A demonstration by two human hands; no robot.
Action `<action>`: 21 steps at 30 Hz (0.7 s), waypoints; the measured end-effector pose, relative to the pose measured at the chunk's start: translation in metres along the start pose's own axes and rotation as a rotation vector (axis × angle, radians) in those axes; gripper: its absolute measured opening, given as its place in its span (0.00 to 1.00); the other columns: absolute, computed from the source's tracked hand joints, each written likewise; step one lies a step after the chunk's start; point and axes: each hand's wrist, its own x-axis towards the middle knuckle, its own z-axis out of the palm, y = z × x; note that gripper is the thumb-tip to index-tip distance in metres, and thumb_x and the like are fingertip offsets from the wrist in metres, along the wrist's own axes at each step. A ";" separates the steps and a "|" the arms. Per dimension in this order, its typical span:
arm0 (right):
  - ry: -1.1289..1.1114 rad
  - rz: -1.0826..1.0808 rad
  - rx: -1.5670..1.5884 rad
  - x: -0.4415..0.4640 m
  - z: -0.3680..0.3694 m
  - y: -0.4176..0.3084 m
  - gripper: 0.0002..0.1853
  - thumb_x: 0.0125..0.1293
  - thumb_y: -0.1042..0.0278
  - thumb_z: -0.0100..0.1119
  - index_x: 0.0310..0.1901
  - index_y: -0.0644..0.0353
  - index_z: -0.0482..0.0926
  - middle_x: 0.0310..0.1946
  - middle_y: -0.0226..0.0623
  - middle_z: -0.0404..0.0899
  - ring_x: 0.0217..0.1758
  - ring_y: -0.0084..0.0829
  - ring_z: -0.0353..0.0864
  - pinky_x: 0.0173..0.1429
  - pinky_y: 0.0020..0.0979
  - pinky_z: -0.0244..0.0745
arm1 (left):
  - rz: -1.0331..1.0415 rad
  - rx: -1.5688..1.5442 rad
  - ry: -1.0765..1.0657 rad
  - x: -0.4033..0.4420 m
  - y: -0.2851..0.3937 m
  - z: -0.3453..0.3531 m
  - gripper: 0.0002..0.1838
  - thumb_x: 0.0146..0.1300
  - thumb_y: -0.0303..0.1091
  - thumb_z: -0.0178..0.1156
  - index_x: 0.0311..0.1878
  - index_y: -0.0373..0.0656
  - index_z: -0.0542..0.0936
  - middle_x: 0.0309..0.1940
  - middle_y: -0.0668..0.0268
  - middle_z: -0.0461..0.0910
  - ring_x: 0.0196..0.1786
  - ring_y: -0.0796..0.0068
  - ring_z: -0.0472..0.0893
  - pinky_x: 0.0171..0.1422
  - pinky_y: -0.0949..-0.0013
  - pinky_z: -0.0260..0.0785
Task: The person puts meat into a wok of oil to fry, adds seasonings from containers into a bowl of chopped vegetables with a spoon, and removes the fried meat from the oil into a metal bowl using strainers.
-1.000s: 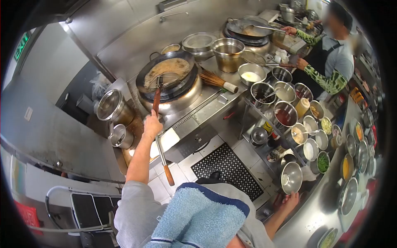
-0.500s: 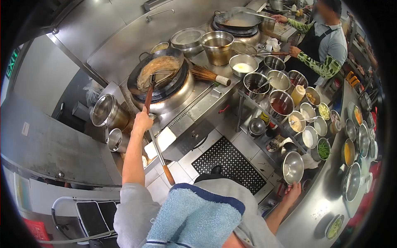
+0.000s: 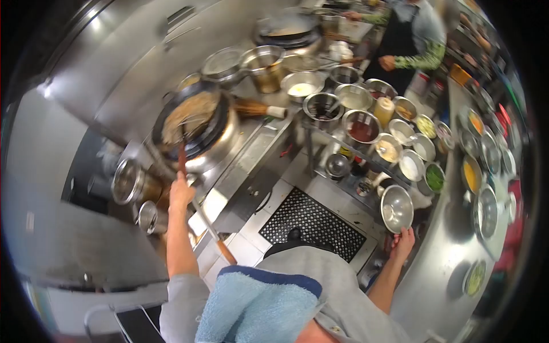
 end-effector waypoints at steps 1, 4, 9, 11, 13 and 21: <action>0.050 -0.003 0.006 -0.004 -0.007 -0.002 0.07 0.60 0.70 0.51 0.40 0.60 0.73 0.13 0.25 0.66 0.09 0.13 0.60 0.08 0.17 0.53 | 0.038 -0.043 -0.019 -0.003 0.001 -0.003 0.29 0.47 0.27 0.53 0.56 0.37 0.63 0.43 0.40 0.75 0.49 0.41 0.74 0.54 0.51 0.66; 0.132 -0.007 0.013 -0.016 -0.018 -0.017 0.07 0.58 0.70 0.52 0.38 0.59 0.74 0.13 0.26 0.68 0.09 0.13 0.61 0.09 0.17 0.54 | 0.178 -0.028 0.164 -0.007 -0.001 0.017 0.30 0.51 0.31 0.55 0.60 0.37 0.63 0.50 0.47 0.73 0.51 0.44 0.73 0.55 0.53 0.66; 0.386 -0.156 0.136 -0.050 -0.054 -0.038 0.04 0.60 0.71 0.50 0.34 0.61 0.72 0.13 0.29 0.69 0.07 0.15 0.61 0.07 0.18 0.54 | 0.372 0.345 0.281 -0.001 0.041 0.046 0.32 0.55 0.33 0.56 0.63 0.33 0.60 0.56 0.45 0.67 0.56 0.52 0.70 0.57 0.57 0.67; 0.477 -0.237 0.167 -0.058 -0.070 -0.042 0.05 0.60 0.71 0.50 0.35 0.61 0.72 0.13 0.30 0.69 0.08 0.15 0.62 0.08 0.18 0.55 | 0.468 0.211 0.019 -0.002 0.069 0.047 0.33 0.58 0.52 0.57 0.59 0.35 0.67 0.56 0.44 0.67 0.60 0.49 0.66 0.63 0.52 0.60; 0.577 -0.293 0.195 -0.067 -0.085 -0.040 0.04 0.61 0.70 0.49 0.35 0.61 0.72 0.15 0.31 0.70 0.09 0.16 0.63 0.10 0.18 0.57 | 0.806 0.077 0.202 0.003 0.081 0.051 0.31 0.60 0.47 0.56 0.59 0.33 0.66 0.55 0.45 0.68 0.57 0.48 0.68 0.63 0.55 0.61; 0.760 -0.343 0.427 -0.089 -0.131 -0.006 0.17 0.69 0.54 0.45 0.47 0.60 0.69 0.31 0.41 0.80 0.21 0.22 0.73 0.21 0.21 0.68 | 0.283 0.076 0.069 -0.011 0.116 -0.085 0.27 0.59 0.42 0.54 0.56 0.33 0.71 0.52 0.45 0.73 0.53 0.52 0.75 0.55 0.58 0.67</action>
